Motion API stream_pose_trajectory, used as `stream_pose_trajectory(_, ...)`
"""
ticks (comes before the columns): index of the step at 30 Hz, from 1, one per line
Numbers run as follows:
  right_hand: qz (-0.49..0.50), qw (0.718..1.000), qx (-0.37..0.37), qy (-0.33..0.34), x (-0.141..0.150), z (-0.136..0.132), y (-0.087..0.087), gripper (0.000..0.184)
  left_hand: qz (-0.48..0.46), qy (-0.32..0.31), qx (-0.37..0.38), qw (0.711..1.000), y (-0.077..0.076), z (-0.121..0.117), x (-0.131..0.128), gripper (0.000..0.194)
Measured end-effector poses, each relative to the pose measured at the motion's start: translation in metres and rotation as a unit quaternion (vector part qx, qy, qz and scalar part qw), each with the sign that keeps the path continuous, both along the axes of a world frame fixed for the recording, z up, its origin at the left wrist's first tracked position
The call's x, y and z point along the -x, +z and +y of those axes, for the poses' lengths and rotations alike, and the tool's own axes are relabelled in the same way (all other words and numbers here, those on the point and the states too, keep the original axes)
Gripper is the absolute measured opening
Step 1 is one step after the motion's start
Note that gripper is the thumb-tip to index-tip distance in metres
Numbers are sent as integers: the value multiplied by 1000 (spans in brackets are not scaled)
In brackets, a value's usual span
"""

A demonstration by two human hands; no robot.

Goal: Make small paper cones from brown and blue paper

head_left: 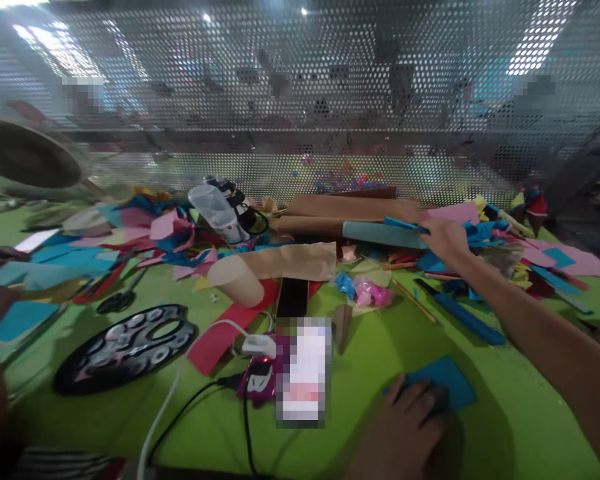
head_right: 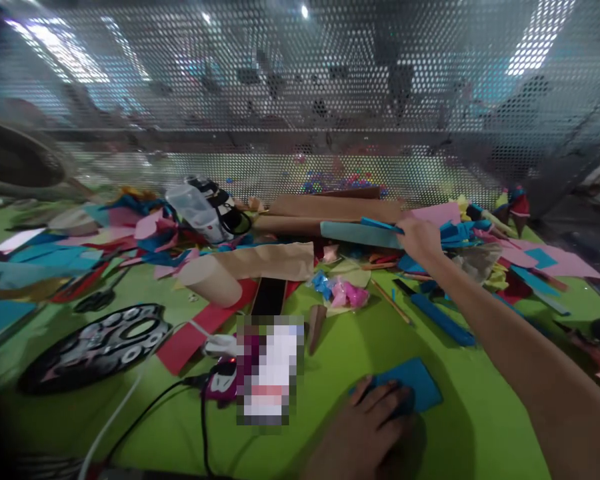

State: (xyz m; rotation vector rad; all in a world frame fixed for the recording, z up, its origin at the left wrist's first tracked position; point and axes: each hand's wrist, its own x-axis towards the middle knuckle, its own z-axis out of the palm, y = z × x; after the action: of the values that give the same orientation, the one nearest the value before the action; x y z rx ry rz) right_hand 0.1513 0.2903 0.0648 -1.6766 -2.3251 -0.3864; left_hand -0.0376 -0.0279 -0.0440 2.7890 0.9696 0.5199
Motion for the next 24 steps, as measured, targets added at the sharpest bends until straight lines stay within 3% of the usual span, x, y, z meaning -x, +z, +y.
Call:
stream_pose_trajectory(7,6,1000,3,-23,2,10,12,38,-26,37,-21,999,-3,1,-6,31)
stream_pose_trajectory(14,10,999,16,-30,2,10,10,34,-27,37,-24,999,-2,1,-7,30)
stream_pose_trajectory(24,9,998,57,40,2,-29,-2,32,-57,0,42,997,-11,4,-1,47)
